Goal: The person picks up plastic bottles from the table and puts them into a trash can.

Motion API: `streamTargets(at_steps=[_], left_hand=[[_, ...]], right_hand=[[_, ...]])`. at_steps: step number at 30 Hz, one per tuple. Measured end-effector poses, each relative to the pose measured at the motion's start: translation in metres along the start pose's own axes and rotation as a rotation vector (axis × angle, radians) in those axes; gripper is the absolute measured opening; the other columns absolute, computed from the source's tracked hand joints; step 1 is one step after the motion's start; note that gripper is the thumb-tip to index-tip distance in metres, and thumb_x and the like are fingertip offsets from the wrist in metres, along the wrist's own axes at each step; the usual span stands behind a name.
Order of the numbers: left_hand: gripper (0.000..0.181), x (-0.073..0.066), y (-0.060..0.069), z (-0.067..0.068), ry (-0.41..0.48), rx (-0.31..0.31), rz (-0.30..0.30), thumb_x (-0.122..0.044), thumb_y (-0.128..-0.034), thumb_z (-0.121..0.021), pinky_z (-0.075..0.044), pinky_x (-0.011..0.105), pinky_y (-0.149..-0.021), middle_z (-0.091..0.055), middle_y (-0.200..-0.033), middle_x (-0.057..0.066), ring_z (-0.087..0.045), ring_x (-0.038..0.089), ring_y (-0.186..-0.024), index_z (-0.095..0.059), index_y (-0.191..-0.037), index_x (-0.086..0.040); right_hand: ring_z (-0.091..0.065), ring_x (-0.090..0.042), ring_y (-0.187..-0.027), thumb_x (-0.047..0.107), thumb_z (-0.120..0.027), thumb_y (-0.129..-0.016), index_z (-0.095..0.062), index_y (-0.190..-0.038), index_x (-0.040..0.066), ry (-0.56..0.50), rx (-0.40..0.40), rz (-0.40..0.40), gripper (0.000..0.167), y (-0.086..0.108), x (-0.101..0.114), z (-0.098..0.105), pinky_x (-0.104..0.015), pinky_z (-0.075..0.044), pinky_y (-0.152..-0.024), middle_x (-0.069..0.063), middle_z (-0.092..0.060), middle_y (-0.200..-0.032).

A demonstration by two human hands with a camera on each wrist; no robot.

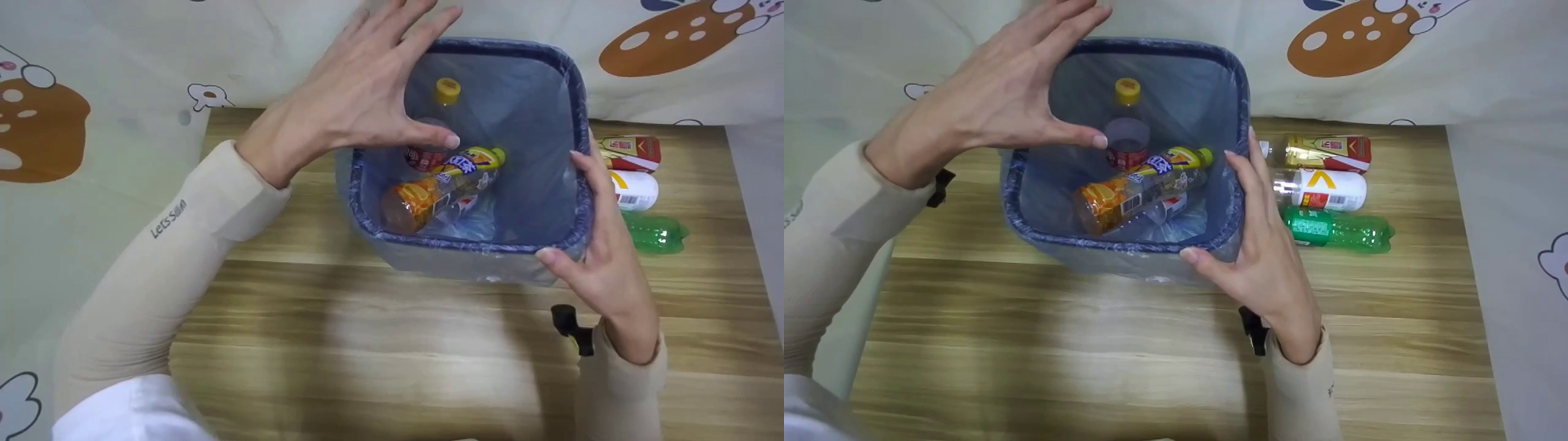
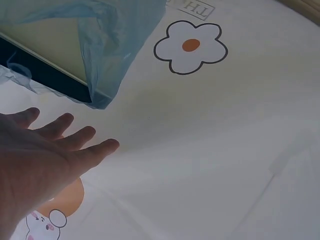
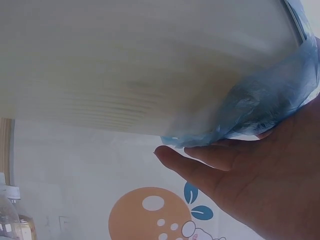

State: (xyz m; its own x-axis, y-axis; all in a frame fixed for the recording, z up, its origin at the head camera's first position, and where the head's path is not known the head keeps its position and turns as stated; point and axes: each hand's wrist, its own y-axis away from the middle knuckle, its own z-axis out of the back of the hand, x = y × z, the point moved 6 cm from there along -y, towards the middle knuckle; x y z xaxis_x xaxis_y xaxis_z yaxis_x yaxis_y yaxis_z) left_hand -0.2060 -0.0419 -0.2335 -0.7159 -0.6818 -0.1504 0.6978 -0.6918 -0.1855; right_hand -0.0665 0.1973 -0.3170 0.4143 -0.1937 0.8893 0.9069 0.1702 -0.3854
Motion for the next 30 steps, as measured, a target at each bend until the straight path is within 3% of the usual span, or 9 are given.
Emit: streamTargets(at_steps=[5,12,15,22,26,30], left_hand=[[0.116,0.002,0.003,-0.005,0.030,0.063,0.059,-0.088,-0.0718,-0.052,-0.005,0.050,-0.120,-0.011,-0.166,0.006,-0.006,0.030,-0.151,-0.014,-0.160,-0.024],[0.115,0.003,0.011,-0.009,0.067,0.088,0.091,-0.088,-0.0720,-0.052,-0.006,0.050,-0.120,-0.012,-0.165,0.006,-0.005,0.029,-0.152,-0.011,-0.161,-0.026],[0.115,0.001,0.018,-0.010,0.082,0.088,0.096,-0.088,-0.0729,-0.051,-0.005,0.050,-0.120,-0.010,-0.166,0.006,-0.002,0.028,-0.152,-0.011,-0.161,-0.025],[0.113,-0.001,0.046,-0.013,0.153,0.034,0.122,-0.086,-0.0747,-0.052,-0.003,0.046,-0.121,-0.002,-0.167,0.003,0.005,0.024,-0.152,-0.009,-0.161,-0.026],[0.112,-0.002,0.064,-0.018,0.193,-0.013,0.136,-0.081,-0.0764,-0.057,-0.002,0.044,-0.120,0.001,-0.167,0.001,0.007,0.022,-0.151,-0.010,-0.161,-0.024],[0.110,-0.005,0.071,-0.022,0.222,-0.060,0.119,-0.078,-0.0775,-0.059,-0.004,0.045,-0.120,0.001,-0.167,0.001,0.006,0.022,-0.151,-0.013,-0.161,-0.022]], right_hand=[[-0.010,-0.028,-0.151,0.015,-0.078,-0.073,-0.028,-0.153,0.003,0.035,0.017,-0.015,0.094,-0.002,-0.001,0.000,-0.041,-0.013,-0.120,-0.006,-0.010,-0.166],[-0.005,-0.029,-0.152,0.062,-0.074,-0.078,-0.009,-0.158,0.001,0.106,0.055,0.051,0.119,-0.005,0.000,0.003,-0.042,-0.006,-0.120,-0.009,-0.006,-0.166],[-0.003,-0.029,-0.152,0.070,-0.066,-0.080,-0.006,-0.158,0.000,0.125,0.053,0.062,0.120,-0.005,-0.003,0.008,-0.042,-0.004,-0.120,-0.009,-0.003,-0.166],[-0.005,-0.028,-0.152,0.068,-0.055,-0.089,-0.006,-0.157,0.000,0.119,-0.003,0.054,0.109,-0.001,-0.011,0.026,-0.041,-0.002,-0.121,-0.011,-0.004,-0.166],[-0.004,-0.021,-0.152,0.066,-0.053,-0.091,-0.007,-0.159,0.006,0.234,-0.032,-0.024,0.102,0.004,-0.021,0.043,-0.036,0.001,-0.120,-0.006,-0.005,-0.167],[-0.003,-0.018,-0.152,0.061,-0.056,-0.093,-0.010,-0.160,0.012,0.371,-0.039,-0.080,0.095,0.011,-0.044,0.064,-0.034,-0.001,-0.119,0.000,-0.004,-0.167]])
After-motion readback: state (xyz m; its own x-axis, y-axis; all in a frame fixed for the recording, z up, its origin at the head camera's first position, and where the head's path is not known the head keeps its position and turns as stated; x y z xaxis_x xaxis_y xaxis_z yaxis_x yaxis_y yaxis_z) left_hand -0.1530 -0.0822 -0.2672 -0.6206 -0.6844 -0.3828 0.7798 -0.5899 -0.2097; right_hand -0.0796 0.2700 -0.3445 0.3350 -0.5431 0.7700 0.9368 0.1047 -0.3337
